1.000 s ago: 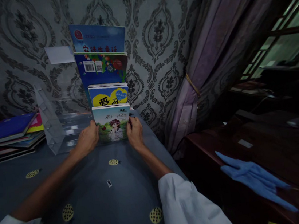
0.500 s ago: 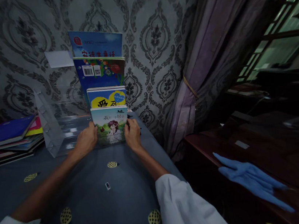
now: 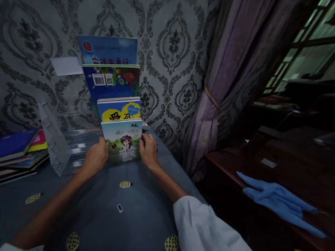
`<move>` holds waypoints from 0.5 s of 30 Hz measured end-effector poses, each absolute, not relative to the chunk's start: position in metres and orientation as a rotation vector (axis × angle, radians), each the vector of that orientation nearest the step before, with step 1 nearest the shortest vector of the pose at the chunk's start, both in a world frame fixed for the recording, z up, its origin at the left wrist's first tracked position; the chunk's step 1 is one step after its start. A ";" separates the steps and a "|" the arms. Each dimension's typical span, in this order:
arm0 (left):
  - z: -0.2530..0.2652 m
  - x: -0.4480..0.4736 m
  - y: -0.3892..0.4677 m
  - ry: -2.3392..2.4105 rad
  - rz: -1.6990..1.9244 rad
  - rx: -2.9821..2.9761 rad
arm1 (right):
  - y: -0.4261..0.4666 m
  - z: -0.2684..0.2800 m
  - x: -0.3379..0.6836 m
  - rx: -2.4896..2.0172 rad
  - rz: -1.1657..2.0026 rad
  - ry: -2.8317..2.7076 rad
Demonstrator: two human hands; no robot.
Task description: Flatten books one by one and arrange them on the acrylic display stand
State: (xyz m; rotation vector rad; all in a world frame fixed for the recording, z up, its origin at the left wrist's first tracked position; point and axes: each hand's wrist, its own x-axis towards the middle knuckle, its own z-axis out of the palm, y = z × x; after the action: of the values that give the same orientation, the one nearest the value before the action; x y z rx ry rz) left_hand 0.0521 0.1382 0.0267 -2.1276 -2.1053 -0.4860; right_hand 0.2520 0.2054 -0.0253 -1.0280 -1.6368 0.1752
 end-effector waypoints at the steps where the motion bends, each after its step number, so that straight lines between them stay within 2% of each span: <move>1: 0.027 0.052 0.138 -2.107 -0.486 -2.132 | 0.205 -0.025 0.253 -1.032 0.173 -1.641; 15: 0.049 0.048 0.136 -2.128 -0.654 -2.019 | 0.205 -0.006 0.254 -1.016 0.148 -1.575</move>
State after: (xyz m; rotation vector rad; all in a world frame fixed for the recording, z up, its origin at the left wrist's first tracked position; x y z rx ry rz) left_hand 0.0484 0.1359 0.0492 -2.0191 -2.1276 -0.6542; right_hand 0.2535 0.2052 -0.0058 -1.0159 -1.5754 0.1484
